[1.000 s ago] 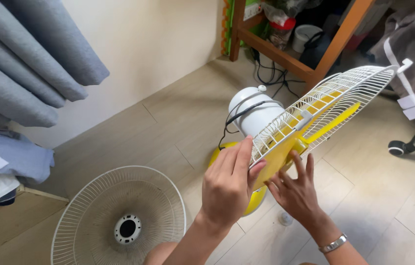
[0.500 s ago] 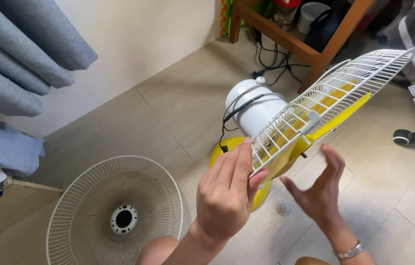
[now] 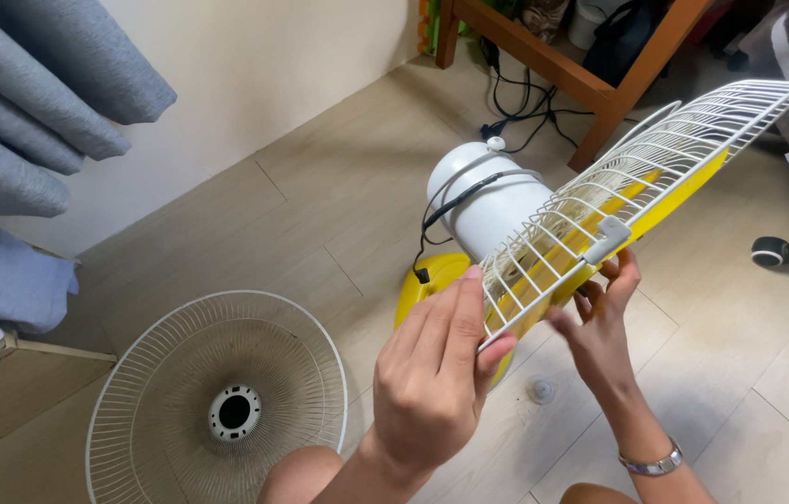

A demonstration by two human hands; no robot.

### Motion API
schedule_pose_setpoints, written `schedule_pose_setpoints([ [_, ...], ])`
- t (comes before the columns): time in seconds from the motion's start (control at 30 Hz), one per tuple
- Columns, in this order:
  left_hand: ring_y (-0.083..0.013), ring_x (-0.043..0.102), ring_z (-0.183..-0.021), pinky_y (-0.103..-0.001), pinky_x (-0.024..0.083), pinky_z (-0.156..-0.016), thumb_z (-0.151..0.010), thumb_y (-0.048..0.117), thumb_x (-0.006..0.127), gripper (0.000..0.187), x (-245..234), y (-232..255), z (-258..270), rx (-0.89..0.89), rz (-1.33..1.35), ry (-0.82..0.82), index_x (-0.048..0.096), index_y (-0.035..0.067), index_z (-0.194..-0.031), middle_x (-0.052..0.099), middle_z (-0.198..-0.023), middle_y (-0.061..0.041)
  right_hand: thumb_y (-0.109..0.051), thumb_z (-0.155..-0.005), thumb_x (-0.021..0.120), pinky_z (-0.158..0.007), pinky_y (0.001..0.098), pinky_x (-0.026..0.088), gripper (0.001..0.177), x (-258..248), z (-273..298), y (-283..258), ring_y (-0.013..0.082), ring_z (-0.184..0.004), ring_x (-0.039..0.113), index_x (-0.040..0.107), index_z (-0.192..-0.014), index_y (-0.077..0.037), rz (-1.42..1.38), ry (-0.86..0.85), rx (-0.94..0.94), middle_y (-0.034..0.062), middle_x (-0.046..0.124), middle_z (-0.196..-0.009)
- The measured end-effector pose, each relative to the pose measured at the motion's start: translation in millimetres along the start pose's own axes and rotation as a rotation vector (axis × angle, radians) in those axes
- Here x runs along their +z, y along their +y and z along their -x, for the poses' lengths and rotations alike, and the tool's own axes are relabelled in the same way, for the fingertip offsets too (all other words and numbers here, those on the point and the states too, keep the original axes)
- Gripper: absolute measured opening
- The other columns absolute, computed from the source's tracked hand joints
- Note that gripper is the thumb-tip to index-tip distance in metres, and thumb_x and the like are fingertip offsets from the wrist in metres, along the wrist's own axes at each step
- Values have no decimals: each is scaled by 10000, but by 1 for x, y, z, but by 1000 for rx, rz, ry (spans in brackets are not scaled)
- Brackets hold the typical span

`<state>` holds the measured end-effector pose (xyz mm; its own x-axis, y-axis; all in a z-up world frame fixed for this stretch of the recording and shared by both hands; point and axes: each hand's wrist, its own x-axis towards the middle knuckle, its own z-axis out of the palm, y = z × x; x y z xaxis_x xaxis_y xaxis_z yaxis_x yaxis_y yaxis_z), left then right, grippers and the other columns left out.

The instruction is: The person disassembles a yellow electric fan by removing the front grille, unscrewing the blade hub, detaching the fan blades, and removing the rear grille. The components are placed on the floor.

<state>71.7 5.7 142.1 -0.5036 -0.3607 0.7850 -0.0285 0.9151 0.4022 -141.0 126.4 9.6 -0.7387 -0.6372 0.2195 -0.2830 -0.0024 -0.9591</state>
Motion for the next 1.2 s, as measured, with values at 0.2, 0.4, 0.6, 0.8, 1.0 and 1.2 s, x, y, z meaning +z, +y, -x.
schedule_pose_setpoints([
  [0.2, -392, 700, -1024, -458, 582, -893, -1060, 232, 650, 477, 1, -1, 0, -10, -18, -5, 568, -159, -1320, 685, -1171, -252, -457, -1072, 550, -1088, 365, 449, 660, 5, -23, 20, 180, -1257, 524, 260, -1476, -21, -451, 52, 333, 109, 515, -1357],
  [0.4, -373, 712, -1025, -434, 593, -875, -1082, 207, 625, 422, 1, -2, -2, -18, -19, 22, 579, -138, -1320, 699, -1175, -236, -437, -984, 526, -951, 435, 498, 459, 1, -31, -14, 210, -1064, 623, 572, -1302, -109, -719, 54, 629, 69, 612, -1182],
  [0.6, -332, 719, -896, -420, 582, -773, -1060, 185, 630, 364, -1, -14, -5, -58, -65, 34, 626, -97, -1290, 720, -1033, -199, -335, -954, 651, -1039, 395, 461, 618, 7, -28, -7, 197, -1181, 608, 404, -1441, -47, -636, 41, 413, 98, 581, -1342],
  [0.8, -334, 725, -875, -416, 578, -766, -1063, 150, 614, 268, 0, -30, -14, -111, -93, 98, 658, -43, -1243, 735, -1021, -184, -237, -841, 756, -1059, 411, 467, 752, 9, -26, -7, 240, -1223, 586, 243, -1362, -61, -287, 51, 217, 142, 537, -1308],
  [1.0, -337, 743, -901, -404, 590, -782, -1080, 145, 594, 229, 2, -45, -20, -184, -99, 157, 686, -21, -1208, 747, -1043, -187, -276, -681, 916, -954, 444, 494, 887, 11, -7, -25, 330, -1127, 582, 292, -1257, -20, 521, 126, -94, 206, 555, -1206],
  [1.2, -276, 773, -876, -362, 612, -750, -1111, 193, 540, 281, 0, -61, -22, -266, -47, 173, 693, -18, -1217, 758, -990, -176, -232, -817, 804, -1072, 407, 443, 833, -15, -5, -24, 291, -1293, 525, 253, -1404, -17, 228, -189, -170, 231, 492, -1375],
])
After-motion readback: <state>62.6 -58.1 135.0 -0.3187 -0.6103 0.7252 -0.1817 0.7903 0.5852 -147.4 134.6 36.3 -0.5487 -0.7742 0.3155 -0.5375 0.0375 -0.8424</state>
